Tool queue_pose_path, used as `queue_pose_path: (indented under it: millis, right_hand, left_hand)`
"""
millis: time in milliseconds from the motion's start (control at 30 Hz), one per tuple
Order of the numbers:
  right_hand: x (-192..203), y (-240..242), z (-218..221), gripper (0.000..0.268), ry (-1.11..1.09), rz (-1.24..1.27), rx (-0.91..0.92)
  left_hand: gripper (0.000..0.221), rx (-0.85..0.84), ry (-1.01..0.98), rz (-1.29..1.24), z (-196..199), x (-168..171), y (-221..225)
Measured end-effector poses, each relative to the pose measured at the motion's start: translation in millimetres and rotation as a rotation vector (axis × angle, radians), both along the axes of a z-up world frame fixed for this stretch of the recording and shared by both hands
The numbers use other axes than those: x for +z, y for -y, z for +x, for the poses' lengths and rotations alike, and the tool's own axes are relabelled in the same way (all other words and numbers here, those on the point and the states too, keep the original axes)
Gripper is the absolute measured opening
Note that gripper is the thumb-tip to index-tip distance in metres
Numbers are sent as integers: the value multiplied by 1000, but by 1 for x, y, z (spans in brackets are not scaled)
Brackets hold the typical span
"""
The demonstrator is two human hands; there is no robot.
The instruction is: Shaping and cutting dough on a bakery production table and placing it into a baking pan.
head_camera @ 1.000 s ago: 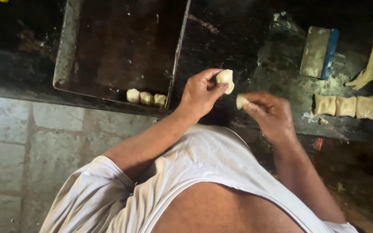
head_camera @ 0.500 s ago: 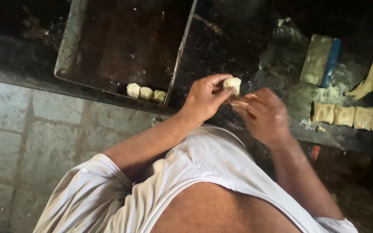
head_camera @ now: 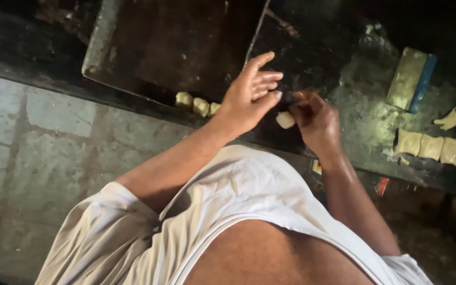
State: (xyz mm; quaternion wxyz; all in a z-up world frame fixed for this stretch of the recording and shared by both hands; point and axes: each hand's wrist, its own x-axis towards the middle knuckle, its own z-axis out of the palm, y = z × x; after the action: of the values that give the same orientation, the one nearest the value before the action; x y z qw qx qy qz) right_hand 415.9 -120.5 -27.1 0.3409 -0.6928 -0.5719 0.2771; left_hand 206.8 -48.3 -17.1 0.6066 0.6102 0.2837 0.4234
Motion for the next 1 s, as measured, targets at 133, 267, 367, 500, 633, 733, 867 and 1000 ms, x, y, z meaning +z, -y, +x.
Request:
queue_pose_path:
  millis: [133, 267, 367, 500, 633, 733, 867, 1000]
  right_hand:
    - [-2, 8, 12, 19, -38, -58, -81]
    - [26, 16, -17, 24, 278, -232, -16]
    - [31, 17, -46, 30, 276, -241, 73]
    - [-10, 19, -28, 35, -156, -219, 152]
    - [28, -6, -65, 42, -544, -199, 156]
    - [51, -30, -126, 39, -638, -8, 243]
    - [61, -66, -204, 34, -150, 440, 346]
    - [51, -82, -216, 25, 245, 353, 592]
  left_hand:
    - [55, 88, -39, 11, -57, 18, -19]
    - [34, 220, -78, 27, -110, 8, -26]
    - [29, 277, 2, 15, -140, 7, -24]
    - [29, 319, 17, 41, -172, 18, -20]
    - [29, 397, -119, 132, -207, 20, -28]
    - [28, 399, -348, 244, -227, 24, -38]
    - [27, 340, -670, 539, -244, 19, -53]
    - [24, 148, -858, 620, -238, 12, -68]
